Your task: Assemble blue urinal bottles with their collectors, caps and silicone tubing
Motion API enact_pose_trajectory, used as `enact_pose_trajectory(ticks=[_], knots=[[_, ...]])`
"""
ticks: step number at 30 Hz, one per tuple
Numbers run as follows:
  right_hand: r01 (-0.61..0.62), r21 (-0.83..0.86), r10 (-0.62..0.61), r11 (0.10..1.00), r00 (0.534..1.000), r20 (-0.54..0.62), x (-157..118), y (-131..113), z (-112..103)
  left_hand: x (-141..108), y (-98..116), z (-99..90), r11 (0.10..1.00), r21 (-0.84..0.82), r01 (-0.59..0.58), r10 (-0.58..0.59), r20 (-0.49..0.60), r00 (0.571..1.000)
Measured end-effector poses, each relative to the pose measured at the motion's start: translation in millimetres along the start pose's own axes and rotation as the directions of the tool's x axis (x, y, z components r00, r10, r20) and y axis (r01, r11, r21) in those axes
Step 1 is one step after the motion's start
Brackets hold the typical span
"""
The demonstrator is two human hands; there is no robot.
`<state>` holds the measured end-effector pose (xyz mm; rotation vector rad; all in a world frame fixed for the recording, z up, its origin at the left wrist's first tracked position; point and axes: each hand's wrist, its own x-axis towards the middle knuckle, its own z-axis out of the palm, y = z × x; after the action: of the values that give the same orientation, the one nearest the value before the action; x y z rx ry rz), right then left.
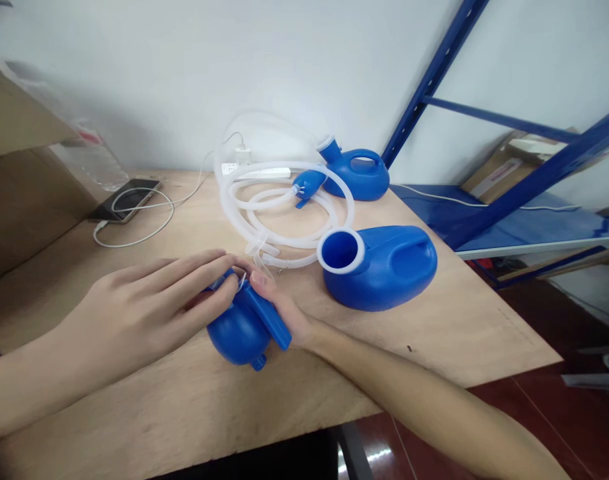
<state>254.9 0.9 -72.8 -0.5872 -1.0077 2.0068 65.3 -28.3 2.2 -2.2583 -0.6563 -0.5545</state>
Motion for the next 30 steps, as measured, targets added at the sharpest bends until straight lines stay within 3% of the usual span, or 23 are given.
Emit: enact_pose_trajectory(ticks=[12,22,30], knots=[[0.122,0.041,-0.124,0.992,0.992,0.034,1.0,-2.1,9.1,0.2,6.2,-4.8,0.998,-0.046,-0.034,0.033,-0.026,0.999],[0.086,0.116,-0.092,0.990,0.995,0.047,-1.0,-0.9,5.8,2.8,7.9,-3.8,0.998,-0.057,0.005,-0.008,-0.038,0.999],[0.238,0.072,-0.240,0.969,0.971,0.011,-1.5,9.8,6.4,1.4,7.0,-1.2,0.996,-0.089,0.015,-0.020,-0.060,0.998]])
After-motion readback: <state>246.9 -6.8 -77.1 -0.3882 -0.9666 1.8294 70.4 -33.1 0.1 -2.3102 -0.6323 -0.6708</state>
